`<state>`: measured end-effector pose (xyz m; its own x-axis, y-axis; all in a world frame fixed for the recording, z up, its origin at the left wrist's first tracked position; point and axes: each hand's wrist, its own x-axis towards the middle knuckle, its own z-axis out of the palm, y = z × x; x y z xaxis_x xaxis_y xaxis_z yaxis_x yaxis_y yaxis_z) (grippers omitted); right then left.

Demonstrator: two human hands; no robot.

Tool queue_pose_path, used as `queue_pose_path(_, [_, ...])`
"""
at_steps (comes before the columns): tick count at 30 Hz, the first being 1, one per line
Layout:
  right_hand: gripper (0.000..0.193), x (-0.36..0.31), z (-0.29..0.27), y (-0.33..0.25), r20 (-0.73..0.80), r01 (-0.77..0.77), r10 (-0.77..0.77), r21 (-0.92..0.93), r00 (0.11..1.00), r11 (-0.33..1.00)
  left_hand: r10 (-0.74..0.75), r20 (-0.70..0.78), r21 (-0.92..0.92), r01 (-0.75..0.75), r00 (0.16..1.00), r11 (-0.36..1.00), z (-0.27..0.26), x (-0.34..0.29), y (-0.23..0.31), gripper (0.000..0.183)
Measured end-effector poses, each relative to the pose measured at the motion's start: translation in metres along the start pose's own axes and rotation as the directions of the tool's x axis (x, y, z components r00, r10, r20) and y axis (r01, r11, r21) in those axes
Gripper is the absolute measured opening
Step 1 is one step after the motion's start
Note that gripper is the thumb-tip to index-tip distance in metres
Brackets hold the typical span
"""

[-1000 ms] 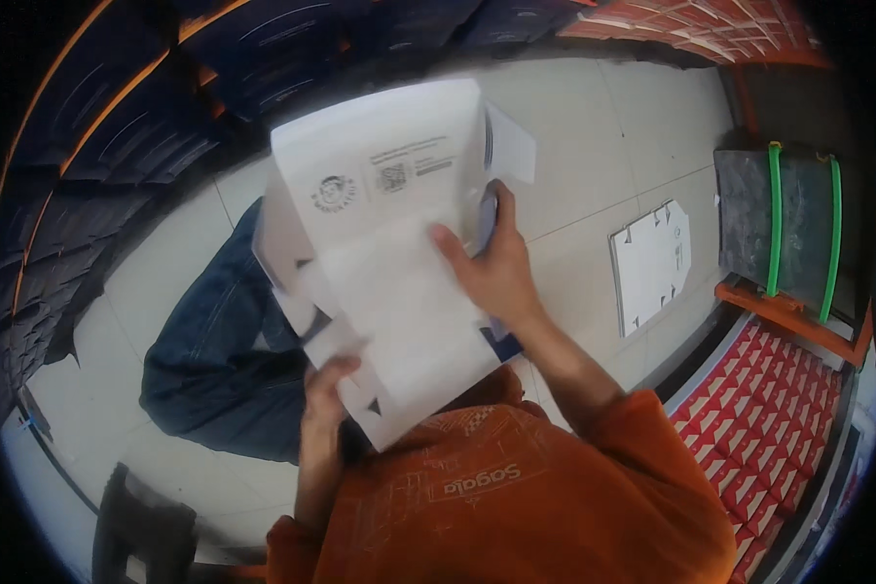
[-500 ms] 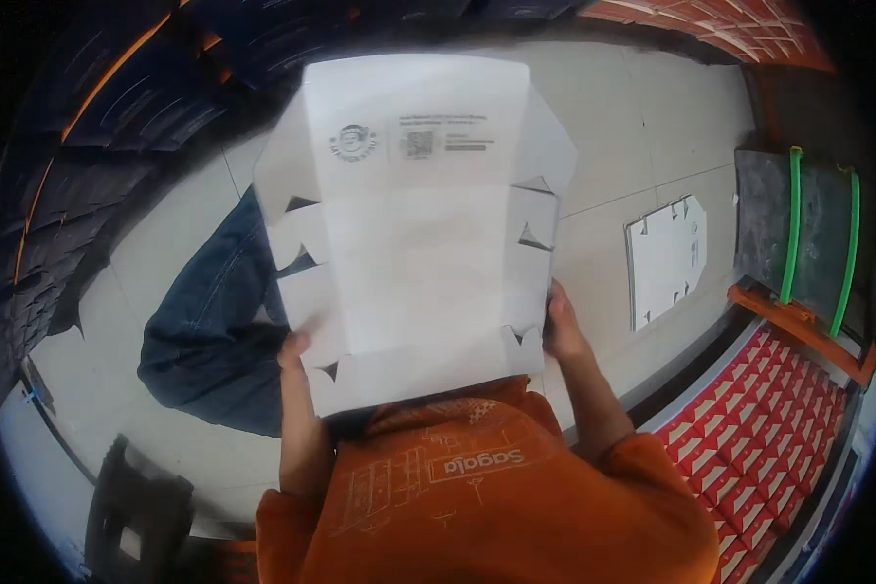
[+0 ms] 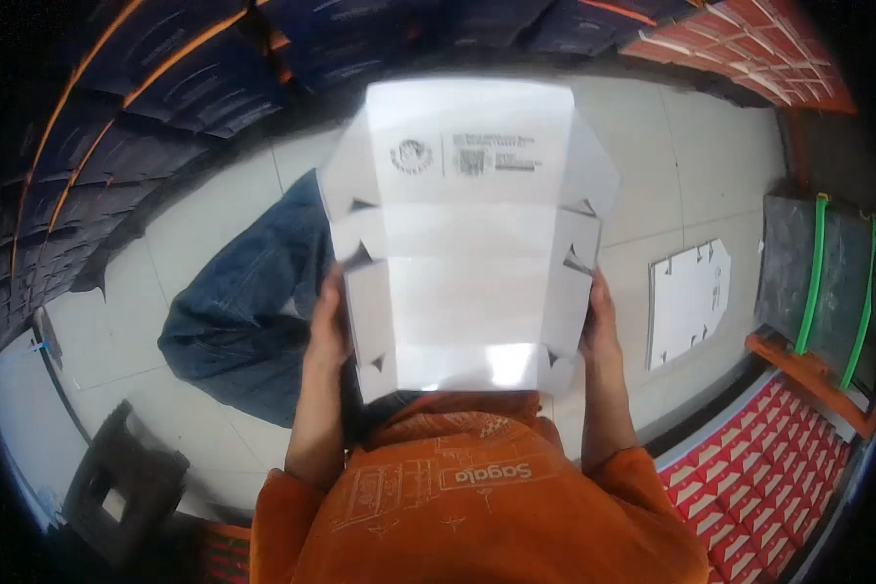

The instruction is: The person folds flat cardboard cutouts into rectangular food takeout boxes by hand and stacks them onto a shelf in a storage area.

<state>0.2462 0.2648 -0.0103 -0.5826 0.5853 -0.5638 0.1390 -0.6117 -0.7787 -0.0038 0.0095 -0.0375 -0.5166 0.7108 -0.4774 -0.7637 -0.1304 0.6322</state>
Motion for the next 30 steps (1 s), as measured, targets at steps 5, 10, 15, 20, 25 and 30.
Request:
queue_pose_path(5, [0.060,0.019,0.008,-0.010,0.036,-0.041,0.044,-0.083,0.998,0.996,-0.079,-0.400,0.321,0.220,0.913,0.921,0.066,0.032,0.041,0.059])
queue_pose_path(10, [0.046,0.010,0.113,-0.038,-0.154,0.141,-0.322,-0.669,0.934,0.730,0.371,-0.108,0.908,-0.060,0.922,0.414,0.107,0.021,0.013,0.066])
queue_pose_path(15, [0.079,0.020,0.042,-0.032,-0.111,-0.221,0.208,-0.119,0.972,0.968,0.019,-0.104,0.580,0.045,0.994,0.813,0.067,0.028,0.036,0.073])
queue_pose_path(20, [0.081,-0.050,-0.045,0.061,0.051,-0.029,0.036,-0.127,0.998,0.992,-0.219,0.154,0.086,0.207,0.964,0.974,-0.070,-0.023,-0.042,0.091])
queue_pose_path(25, [0.067,-0.072,0.091,0.014,-0.103,-0.049,-0.027,-0.665,0.994,0.745,-0.002,-0.350,0.395,0.150,0.937,0.906,-0.001,-0.078,-0.023,0.074])
queue_pose_path(30, [0.056,-0.054,0.148,0.019,0.259,0.023,0.168,-0.602,0.951,0.798,0.118,-0.560,0.417,0.156,0.820,0.896,-0.009,-0.128,0.053,0.073])
